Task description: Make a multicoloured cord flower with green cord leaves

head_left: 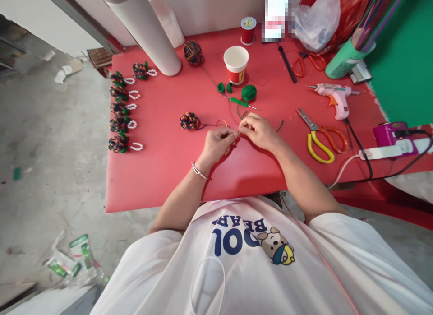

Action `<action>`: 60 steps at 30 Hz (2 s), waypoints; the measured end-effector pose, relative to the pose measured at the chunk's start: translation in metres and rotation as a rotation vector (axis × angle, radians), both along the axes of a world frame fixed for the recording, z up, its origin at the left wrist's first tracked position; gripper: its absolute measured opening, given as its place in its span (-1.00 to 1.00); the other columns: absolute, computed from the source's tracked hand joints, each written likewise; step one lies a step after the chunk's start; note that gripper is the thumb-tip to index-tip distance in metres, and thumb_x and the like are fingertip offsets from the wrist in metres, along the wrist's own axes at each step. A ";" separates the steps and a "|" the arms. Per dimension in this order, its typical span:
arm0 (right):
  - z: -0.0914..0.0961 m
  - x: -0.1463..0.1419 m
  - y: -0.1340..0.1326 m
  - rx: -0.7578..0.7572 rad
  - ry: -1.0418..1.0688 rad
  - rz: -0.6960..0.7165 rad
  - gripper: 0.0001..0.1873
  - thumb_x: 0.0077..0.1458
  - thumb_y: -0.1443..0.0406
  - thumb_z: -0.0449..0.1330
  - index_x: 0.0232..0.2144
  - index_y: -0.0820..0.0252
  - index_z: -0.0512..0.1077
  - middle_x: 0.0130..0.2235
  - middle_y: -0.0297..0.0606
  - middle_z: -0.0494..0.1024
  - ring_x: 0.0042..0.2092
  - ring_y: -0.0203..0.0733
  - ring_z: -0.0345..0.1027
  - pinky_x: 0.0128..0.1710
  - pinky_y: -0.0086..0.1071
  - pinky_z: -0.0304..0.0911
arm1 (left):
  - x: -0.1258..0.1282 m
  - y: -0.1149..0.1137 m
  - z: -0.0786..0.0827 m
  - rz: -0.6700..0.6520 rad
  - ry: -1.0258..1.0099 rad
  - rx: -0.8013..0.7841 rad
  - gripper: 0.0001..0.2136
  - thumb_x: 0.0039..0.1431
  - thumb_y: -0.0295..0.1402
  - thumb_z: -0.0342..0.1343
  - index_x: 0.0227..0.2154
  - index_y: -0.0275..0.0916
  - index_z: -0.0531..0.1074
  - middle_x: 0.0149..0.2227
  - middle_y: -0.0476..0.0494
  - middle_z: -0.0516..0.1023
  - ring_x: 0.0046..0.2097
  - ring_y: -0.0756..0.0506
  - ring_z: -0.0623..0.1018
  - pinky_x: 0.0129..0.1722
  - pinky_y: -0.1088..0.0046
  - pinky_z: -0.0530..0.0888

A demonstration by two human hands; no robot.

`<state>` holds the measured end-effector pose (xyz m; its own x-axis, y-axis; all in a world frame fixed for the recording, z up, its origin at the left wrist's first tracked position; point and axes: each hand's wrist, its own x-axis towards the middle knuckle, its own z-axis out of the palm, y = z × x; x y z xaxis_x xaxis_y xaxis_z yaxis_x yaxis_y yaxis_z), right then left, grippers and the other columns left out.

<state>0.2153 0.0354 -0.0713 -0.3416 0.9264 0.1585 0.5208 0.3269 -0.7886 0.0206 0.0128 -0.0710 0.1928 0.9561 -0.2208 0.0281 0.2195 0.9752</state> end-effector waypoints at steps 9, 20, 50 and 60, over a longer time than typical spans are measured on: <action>0.000 -0.009 -0.004 0.157 -0.317 -0.078 -0.58 0.51 0.12 -0.04 -0.34 0.16 0.43 -0.25 -0.17 0.47 -0.22 -0.12 0.28 -0.26 -0.24 -0.02 | 0.003 -0.002 -0.001 0.023 0.060 0.061 -0.70 0.00 -0.11 0.48 -0.39 -0.25 0.67 -0.72 0.07 0.38 -0.72 0.07 0.26 -0.72 0.51 0.13; -0.005 -0.009 -0.003 0.179 -0.294 -0.105 -0.19 0.46 -0.23 -0.23 -0.54 0.15 0.37 -0.43 -0.22 0.39 -0.35 -0.20 0.19 -0.33 -0.24 -0.10 | 0.004 -0.003 0.003 0.011 0.117 0.094 -0.82 0.11 -0.21 0.38 -0.42 -0.22 0.65 -0.68 0.06 0.41 -0.71 0.08 0.25 -0.70 0.49 0.09; 0.018 -0.034 0.037 -0.018 -0.408 -0.168 -0.82 0.10 0.32 0.45 -0.51 0.17 0.58 -0.40 0.04 0.62 -0.14 0.15 0.56 -0.09 -0.06 0.34 | -0.003 -0.004 0.003 -0.151 0.367 0.275 -0.86 0.12 -0.39 0.21 -0.53 -0.26 0.50 -0.53 -0.02 0.52 -0.45 -0.02 0.40 -0.39 0.45 0.29; 0.054 0.000 0.023 -0.511 0.272 -0.248 -0.80 -0.13 0.26 0.45 -0.39 0.14 0.57 -0.41 -0.29 0.61 -0.40 -0.23 0.48 -0.57 -0.44 0.16 | -0.013 -0.002 0.014 -0.106 0.129 0.408 -0.91 0.08 -0.47 0.26 -0.52 -0.27 0.58 0.03 -0.29 0.64 -0.07 -0.13 0.60 -0.07 0.33 0.50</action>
